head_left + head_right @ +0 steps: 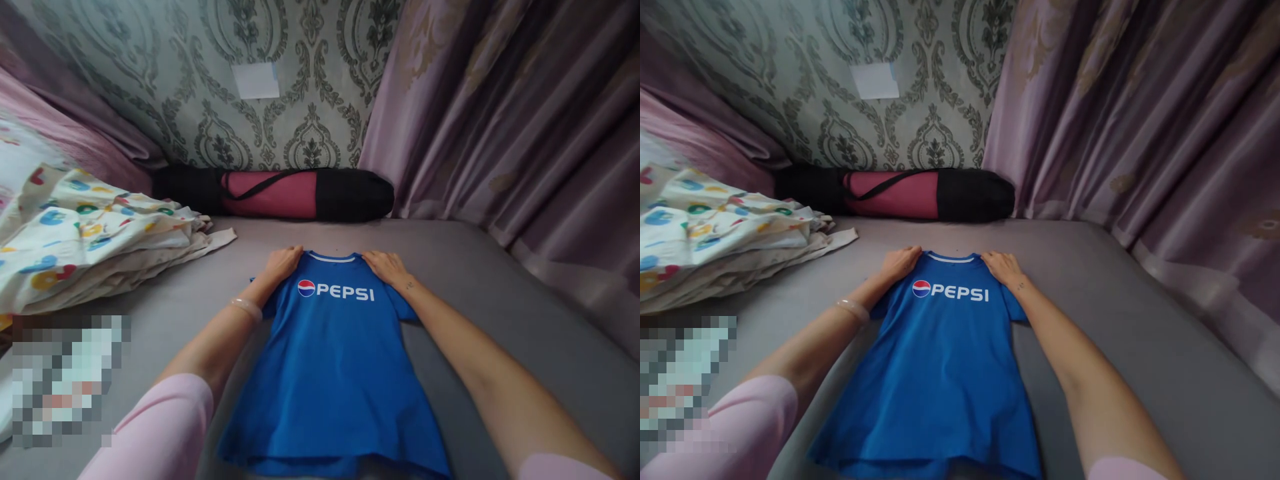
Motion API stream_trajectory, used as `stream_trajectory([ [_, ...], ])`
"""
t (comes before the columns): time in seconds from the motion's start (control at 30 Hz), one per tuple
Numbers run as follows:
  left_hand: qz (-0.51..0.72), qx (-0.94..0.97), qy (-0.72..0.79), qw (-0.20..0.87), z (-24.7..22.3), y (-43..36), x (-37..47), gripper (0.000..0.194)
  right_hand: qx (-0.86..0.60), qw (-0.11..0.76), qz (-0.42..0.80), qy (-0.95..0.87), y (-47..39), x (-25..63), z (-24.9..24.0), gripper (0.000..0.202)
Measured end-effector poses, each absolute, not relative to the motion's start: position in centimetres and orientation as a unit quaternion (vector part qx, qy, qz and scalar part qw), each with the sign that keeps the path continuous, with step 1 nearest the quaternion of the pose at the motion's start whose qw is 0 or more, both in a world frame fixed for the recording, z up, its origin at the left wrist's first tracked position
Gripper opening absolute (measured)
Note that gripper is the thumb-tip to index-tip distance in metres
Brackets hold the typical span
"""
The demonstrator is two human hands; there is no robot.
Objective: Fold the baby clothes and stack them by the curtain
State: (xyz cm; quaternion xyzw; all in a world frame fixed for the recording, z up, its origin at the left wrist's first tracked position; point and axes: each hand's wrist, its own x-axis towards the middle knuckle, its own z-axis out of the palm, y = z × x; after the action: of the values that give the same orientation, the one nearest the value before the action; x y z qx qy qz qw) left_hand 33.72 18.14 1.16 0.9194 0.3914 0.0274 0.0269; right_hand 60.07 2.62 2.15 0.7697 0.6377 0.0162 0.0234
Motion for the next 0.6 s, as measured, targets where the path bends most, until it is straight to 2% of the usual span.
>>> stream_trajectory([
  [0.17, 0.035, 0.887, 0.453, 0.080, 2.1, 18.9, 33.6, 0.042, 0.809, -0.074, -0.047, 0.581, 3.7, 61.8, 1.7, 0.039],
  [0.3, 0.016, 0.859, 0.471, 0.201, 3.9, 20.2, 31.3, 0.055, 0.827, -0.181, -0.237, 0.477, 3.4, 64.7, 2.7, 0.055],
  [0.37, 0.006, 0.846, 0.459, 0.273, 4.6, 20.6, 29.5, 0.057, 0.825, -0.210, -0.337, 0.402, 2.5, 66.0, 3.5, 0.056],
  [0.47, 0.009, 0.809, 0.463, 0.362, 5.0, 20.7, 26.9, 0.057, 0.806, -0.207, -0.440, 0.339, 0.5, 67.2, 4.4, 0.043],
  [0.6, -0.003, 0.776, 0.463, 0.429, 5.1, 20.3, 24.9, 0.056, 0.790, -0.188, -0.434, 0.389, -1.7, 67.5, 4.5, 0.025],
])
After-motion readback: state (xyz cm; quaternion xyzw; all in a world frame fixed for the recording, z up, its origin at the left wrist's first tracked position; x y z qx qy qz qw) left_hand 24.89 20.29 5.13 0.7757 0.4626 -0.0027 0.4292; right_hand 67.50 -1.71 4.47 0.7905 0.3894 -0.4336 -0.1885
